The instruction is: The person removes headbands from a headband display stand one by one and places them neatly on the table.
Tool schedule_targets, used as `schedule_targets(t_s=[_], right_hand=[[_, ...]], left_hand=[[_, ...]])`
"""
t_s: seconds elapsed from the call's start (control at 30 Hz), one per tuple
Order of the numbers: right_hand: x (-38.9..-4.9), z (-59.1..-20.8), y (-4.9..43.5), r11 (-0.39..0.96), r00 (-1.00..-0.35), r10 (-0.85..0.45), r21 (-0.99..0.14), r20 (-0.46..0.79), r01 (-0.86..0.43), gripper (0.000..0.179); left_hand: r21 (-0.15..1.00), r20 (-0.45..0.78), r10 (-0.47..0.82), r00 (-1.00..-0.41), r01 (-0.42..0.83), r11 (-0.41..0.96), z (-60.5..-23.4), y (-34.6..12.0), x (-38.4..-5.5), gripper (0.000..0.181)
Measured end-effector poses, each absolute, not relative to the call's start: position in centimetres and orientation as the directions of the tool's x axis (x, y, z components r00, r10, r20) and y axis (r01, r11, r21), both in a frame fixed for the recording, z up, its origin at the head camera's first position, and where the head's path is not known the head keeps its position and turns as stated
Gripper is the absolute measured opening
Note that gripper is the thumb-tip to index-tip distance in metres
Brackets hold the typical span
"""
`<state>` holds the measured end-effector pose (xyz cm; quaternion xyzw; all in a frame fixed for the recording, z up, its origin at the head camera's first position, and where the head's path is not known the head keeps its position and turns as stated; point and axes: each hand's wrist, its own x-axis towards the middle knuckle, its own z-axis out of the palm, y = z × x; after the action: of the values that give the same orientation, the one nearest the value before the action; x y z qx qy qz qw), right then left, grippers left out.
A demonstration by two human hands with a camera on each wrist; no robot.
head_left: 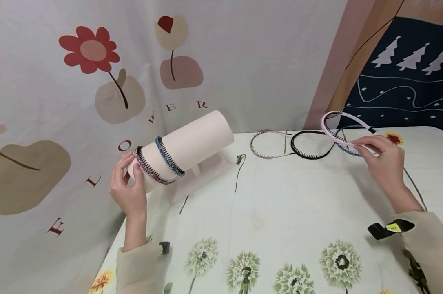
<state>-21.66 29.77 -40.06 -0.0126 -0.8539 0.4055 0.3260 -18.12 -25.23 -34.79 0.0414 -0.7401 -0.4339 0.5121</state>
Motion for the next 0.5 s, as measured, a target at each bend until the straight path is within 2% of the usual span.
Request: schedule_targets(t_s=[0.5], right_hand=[[-21.4,-40.8,33.1,0.686,-0.764,0.337,-0.699,0.550,-0.200,0.013]], left_hand=[[0.682,0.725,-0.501,-0.472,0.393,0.617,-34.4,-24.9,-17.8,0.022]])
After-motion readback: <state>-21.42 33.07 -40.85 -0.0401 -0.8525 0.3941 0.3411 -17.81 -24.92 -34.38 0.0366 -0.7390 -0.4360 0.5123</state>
